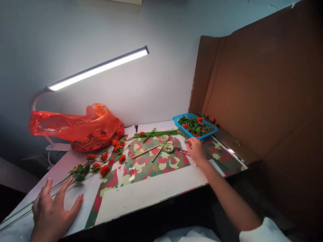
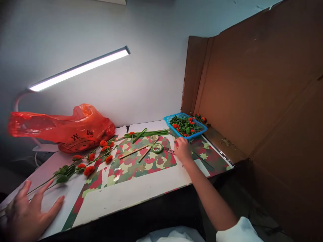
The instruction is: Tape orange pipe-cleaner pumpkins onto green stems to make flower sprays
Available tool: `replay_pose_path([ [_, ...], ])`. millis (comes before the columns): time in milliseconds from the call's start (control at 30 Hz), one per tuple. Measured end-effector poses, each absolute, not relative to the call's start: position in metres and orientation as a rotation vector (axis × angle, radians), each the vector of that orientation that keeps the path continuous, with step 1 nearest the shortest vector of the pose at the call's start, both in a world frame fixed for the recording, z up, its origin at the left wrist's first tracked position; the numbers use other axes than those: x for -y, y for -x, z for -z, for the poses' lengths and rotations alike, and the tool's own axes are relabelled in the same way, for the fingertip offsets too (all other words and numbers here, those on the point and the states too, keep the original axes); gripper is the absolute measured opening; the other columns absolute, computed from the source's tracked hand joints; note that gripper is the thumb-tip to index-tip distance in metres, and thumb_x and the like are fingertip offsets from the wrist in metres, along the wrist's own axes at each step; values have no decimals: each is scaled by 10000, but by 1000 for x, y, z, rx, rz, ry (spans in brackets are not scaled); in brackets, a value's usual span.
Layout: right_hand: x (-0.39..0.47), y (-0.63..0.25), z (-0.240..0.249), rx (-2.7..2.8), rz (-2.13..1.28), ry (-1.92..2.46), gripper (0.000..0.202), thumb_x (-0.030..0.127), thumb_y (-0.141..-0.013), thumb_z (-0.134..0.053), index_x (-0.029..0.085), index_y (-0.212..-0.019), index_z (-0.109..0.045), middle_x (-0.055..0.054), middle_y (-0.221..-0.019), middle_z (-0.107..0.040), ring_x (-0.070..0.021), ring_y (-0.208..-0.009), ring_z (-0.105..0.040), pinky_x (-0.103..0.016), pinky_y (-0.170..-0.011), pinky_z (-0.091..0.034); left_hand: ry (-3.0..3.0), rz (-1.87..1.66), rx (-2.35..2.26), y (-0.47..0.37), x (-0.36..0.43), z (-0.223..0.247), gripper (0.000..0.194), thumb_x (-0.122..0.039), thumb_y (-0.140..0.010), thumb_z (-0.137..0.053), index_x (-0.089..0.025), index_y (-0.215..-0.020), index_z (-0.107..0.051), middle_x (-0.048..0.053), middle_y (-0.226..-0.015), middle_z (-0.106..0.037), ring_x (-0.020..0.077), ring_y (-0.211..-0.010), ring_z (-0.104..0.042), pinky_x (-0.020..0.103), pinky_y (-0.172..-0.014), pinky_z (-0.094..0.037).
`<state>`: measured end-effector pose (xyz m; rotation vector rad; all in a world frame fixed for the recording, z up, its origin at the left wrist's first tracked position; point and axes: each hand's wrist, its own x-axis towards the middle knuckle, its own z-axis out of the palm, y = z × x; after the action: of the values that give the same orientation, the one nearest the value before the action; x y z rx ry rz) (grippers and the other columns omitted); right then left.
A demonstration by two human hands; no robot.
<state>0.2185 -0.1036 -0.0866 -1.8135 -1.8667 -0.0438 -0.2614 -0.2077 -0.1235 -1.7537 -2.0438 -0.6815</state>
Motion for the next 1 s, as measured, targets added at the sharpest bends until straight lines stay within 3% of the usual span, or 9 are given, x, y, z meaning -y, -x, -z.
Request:
replay_pose_path([
  [133, 122, -248, 89, 1697, 98, 2132, 222, 153, -828, -453, 99, -977, -609, -191, -1026, -585, -322, -1028, -475, -424, -830, -363, 1765, 688, 1948, 247, 213, 107, 452, -404, -826, -385, -179, -1216, -427, 131, -1496, -53, 326, -1356, -151, 494, -1062, -190],
  [300, 124, -260, 89, 1701, 65, 2300, 162, 195, -822, -512, 123, -913, -624, -162, -1006, -613, -285, -992, -529, -364, -779, -384, 1748, 741, 1898, 257, 212, 113, 420, -395, -830, -405, -112, -1122, -511, 194, -1420, -241, 336, -1322, -221, 485, -1050, -208],
  [367, 120, -261, 88, 1712, 39, 2331, 179, 215, -830, -511, 114, -935, -616, -163, -996, -618, -271, -971, -549, -349, -762, -390, 1780, 762, 1899, 263, 210, 115, 407, -393, -843, -376, -90, -1051, -549, 204, -1304, -393, 324, -1264, -318, 479, -1036, -230],
  [467, 118, -260, 88, 1702, 32, 2368, 249, 227, -830, -515, 79, -1020, -580, -197, -1052, -596, -305, -1026, -526, -377, -778, -388, 1850, 829, 1986, 269, 215, 110, 343, -347, -859, -298, -139, -803, -565, 120, -959, -580, 253, -1001, -515, 420, -932, -352],
  [567, 123, -257, 89, 1718, 22, 2368, 223, 184, -854, -461, 65, -997, -584, -222, -1091, -574, -328, -1079, -494, -406, -818, -368, 1675, 932, 2245, 267, 226, 102, 304, -360, -846, -323, -205, -598, -403, -2, -580, -476, 167, -631, -495, 282, -631, -415],
  [667, 133, -255, 87, 1750, -12, 2330, 209, 143, -869, -400, 74, -933, -587, -227, -1045, -588, -321, -1054, -515, -394, -797, -375, 1474, 1104, 2469, 267, 231, 101, 325, -409, -808, -400, -207, -556, -372, -46, -455, -361, 127, -481, -406, 232, -506, -347],
  [833, 168, -253, 71, 1760, -140, 2212, 237, 219, -905, -303, 129, -879, -521, -132, -736, -618, -240, -701, -589, -305, -587, -384, 1492, 1367, 2257, 265, 221, 107, 174, -397, -675, -567, -228, -679, -527, -28, -634, -553, 172, -602, -517, 302, -611, -430],
  [933, 205, -233, 71, 1835, -241, 1979, 227, 293, -922, -268, 196, -833, -453, -34, -705, -573, -166, -634, -537, -250, -567, -377, 1806, 1482, 2031, 234, 218, 100, 276, -412, -690, -570, -208, -869, -619, 59, -899, -615, 244, -857, -556, 369, -757, -443],
  [1000, 234, -208, 83, 1835, -497, 1574, 238, 340, -914, -294, 210, -749, -405, 3, -648, -498, -145, -601, -474, -237, -560, -370, 2046, 1773, 2027, 194, 216, 90, 343, -441, -702, -590, -211, -954, -624, 84, -1094, -585, 270, -1047, -515, 371, -821, -437],
])
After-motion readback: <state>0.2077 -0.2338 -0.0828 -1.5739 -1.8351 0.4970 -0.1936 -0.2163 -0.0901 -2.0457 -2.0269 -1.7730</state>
